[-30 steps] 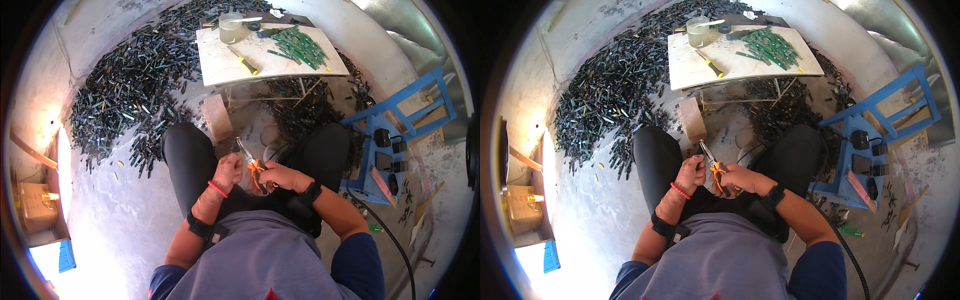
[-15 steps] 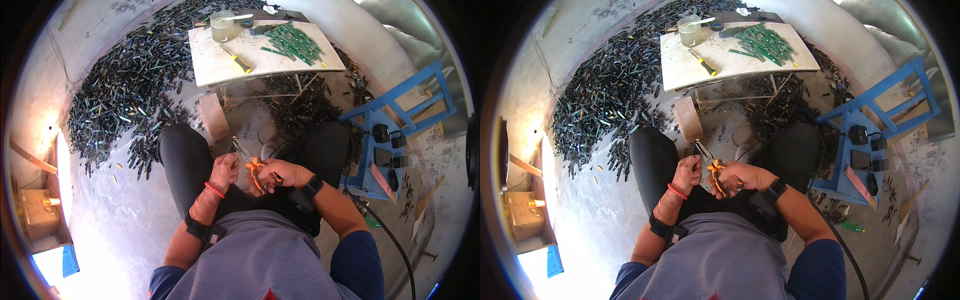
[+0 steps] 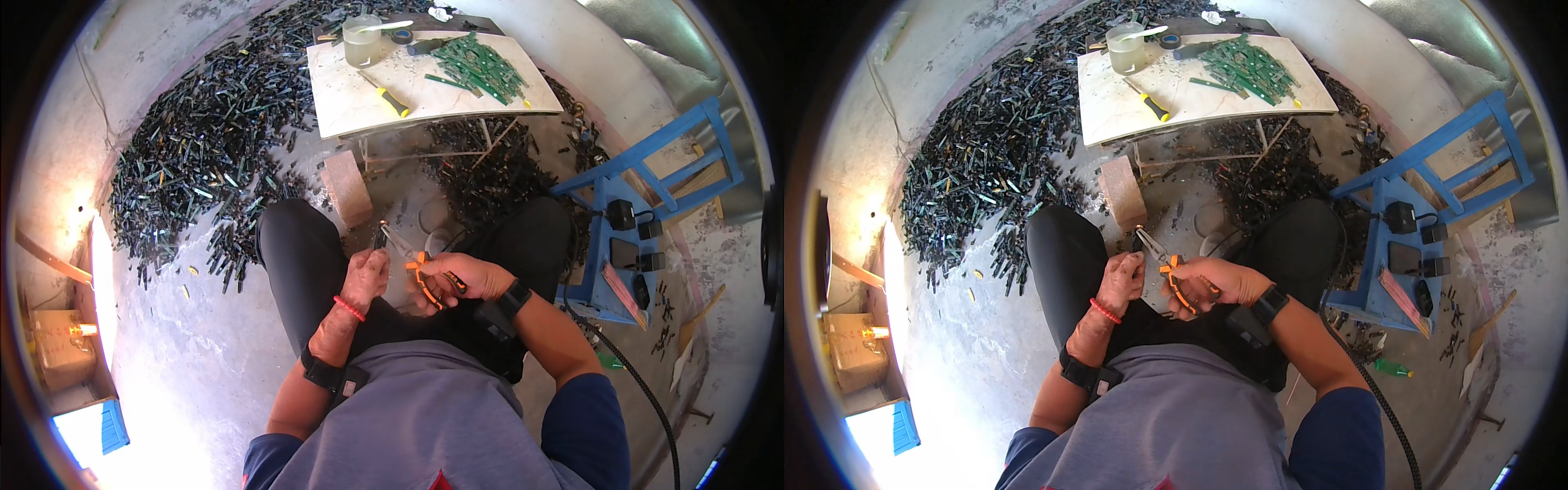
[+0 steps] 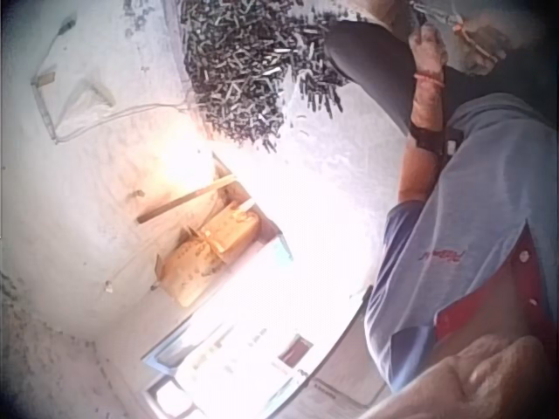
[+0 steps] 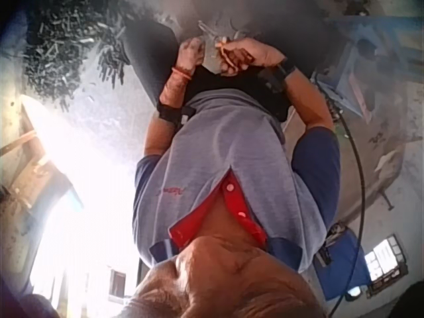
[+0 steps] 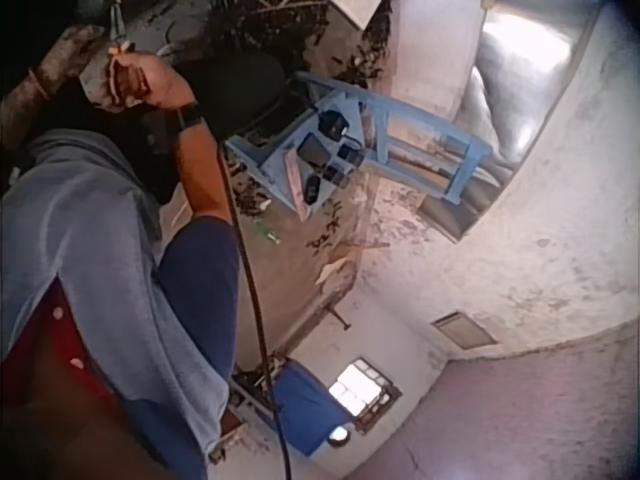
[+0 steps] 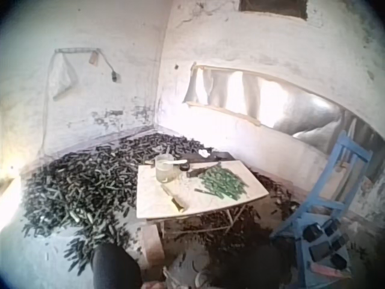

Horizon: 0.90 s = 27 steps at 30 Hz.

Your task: The person sits on the floor and uses pliers to strip components from green circuit boards. They then use a screwdriver to pry off additional parts from the boards. The removed components are discarded into a large pile on the floor.

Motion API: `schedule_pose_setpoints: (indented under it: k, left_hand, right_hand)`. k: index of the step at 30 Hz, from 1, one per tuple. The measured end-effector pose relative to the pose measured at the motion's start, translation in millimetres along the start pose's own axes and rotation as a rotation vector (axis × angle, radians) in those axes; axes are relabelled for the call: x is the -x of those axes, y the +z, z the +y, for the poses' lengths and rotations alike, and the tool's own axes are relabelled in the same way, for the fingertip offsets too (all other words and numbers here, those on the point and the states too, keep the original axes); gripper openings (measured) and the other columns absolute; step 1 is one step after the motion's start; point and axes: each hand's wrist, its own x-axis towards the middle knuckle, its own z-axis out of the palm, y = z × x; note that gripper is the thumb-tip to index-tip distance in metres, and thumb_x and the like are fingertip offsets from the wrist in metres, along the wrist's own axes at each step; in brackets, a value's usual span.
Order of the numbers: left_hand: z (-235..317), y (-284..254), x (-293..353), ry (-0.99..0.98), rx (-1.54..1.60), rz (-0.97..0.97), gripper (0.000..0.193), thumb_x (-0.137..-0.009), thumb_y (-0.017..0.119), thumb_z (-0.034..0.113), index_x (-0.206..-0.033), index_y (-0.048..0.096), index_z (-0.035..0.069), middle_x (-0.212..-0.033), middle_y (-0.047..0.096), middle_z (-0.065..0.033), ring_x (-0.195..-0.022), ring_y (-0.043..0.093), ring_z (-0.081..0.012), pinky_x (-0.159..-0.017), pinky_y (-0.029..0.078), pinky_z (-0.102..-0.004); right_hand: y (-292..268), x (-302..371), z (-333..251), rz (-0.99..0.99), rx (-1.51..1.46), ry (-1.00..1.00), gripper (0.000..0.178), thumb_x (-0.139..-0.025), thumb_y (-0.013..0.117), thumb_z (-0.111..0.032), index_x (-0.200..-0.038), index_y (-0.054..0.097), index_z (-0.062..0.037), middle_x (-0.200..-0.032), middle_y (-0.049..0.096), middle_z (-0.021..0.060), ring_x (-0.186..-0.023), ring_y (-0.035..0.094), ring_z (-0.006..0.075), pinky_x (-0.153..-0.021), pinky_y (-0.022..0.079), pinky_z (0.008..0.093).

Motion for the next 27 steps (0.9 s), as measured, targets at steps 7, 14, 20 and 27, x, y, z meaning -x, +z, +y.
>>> schedule_pose_setpoints:
  k: [7,14,20,27]
  left_hand:
    - [0,1,1,0.019,-0.06,0.015,0.026,-0.088,0.046,0.026,-0.068,0.043,0.01,-0.053,0.033,0.0056,-0.039,0.026,-0.0041,-0.035,0.018,-0.0218]
    - [-1,2,1,0.042,-0.077,0.007,0.026,-0.089,0.045,0.026,-0.069,0.044,0.01,-0.053,0.033,0.0059,-0.039,0.027,-0.0039,-0.035,0.018,-0.0215]
    - [-3,0,0,0.057,-0.089,-0.014,0.027,-0.09,0.045,0.027,-0.068,0.044,0.011,-0.053,0.033,0.0063,-0.039,0.027,-0.0038,-0.035,0.019,-0.0214]
    - [-15,-4,-6,0.115,-0.157,-0.011,0.027,-0.091,0.046,0.026,-0.067,0.043,0.013,-0.053,0.034,0.0071,-0.039,0.028,-0.0034,-0.035,0.02,-0.0214]
  right_hand:
    - [1,2,-5,-0.02,0.039,-0.007,0.041,-0.091,0.042,-0.041,-0.094,0.058,-0.0029,-0.075,0.063,0.0082,-0.059,0.06,0.0162,-0.042,0.035,0.0206]
    - [-2,1,-1,-0.029,-0.017,-0.032,0.039,-0.09,0.044,-0.037,-0.093,0.057,-0.0008,-0.074,0.062,0.0123,-0.056,0.059,0.02,-0.04,0.036,0.0214]
    - [-1,3,-4,-0.057,-0.084,-0.004,0.039,-0.089,0.045,-0.037,-0.092,0.057,-0.0006,-0.072,0.061,0.0123,-0.054,0.057,0.02,-0.041,0.035,0.0219]
    - [1,5,-3,-0.007,0.007,-0.024,0.038,-0.089,0.045,-0.036,-0.091,0.058,0.0003,-0.071,0.06,0.0104,-0.053,0.056,0.0188,-0.041,0.034,0.0212]
